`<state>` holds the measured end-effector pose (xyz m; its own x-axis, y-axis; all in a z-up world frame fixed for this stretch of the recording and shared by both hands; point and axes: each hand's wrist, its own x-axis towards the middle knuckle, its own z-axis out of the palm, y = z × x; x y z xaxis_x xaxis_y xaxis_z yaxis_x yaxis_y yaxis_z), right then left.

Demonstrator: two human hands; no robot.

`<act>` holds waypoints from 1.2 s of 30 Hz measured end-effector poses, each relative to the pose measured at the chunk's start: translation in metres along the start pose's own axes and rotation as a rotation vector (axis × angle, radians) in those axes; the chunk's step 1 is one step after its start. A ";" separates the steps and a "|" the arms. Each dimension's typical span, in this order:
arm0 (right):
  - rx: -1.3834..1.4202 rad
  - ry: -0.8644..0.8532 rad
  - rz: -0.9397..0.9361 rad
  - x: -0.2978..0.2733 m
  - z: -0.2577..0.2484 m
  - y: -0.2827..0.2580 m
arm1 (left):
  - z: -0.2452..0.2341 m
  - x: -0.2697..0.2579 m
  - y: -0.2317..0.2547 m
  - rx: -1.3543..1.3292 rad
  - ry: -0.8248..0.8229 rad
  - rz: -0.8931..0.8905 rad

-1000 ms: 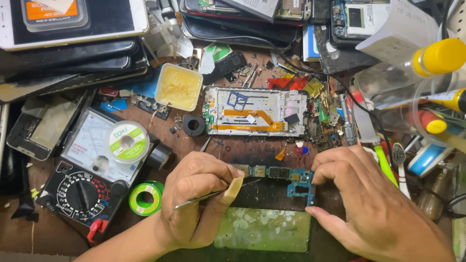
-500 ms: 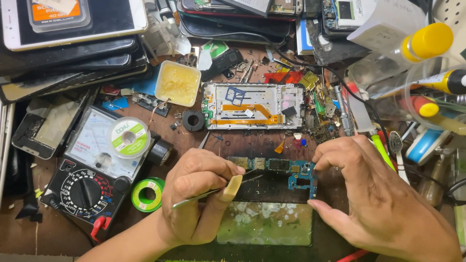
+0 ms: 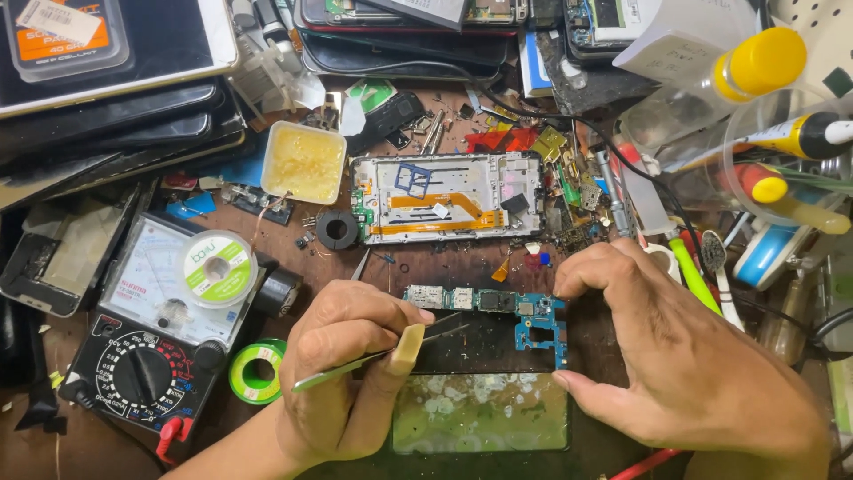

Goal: The person uses a hot air gun and tweezers to work on a small circuit board placed on a workbench. They heat specific components on the board and use the tweezers to adjust or remove parts while surrounded by various electronic tools and disassembled devices.

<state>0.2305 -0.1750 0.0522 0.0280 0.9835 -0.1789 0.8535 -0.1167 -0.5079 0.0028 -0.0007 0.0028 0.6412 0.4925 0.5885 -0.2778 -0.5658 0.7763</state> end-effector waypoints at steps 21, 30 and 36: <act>-0.006 0.049 -0.060 0.002 0.003 0.006 | 0.000 0.002 0.000 0.015 -0.014 -0.008; -0.021 0.045 -0.060 0.002 0.004 0.007 | 0.000 0.003 0.000 0.034 -0.017 -0.005; -0.026 0.043 -0.079 0.003 0.004 0.006 | 0.000 0.003 0.000 0.026 -0.012 -0.003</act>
<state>0.2337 -0.1733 0.0457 -0.0178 0.9946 -0.1026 0.8672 -0.0357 -0.4967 0.0052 0.0008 0.0046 0.6507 0.4862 0.5833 -0.2576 -0.5813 0.7718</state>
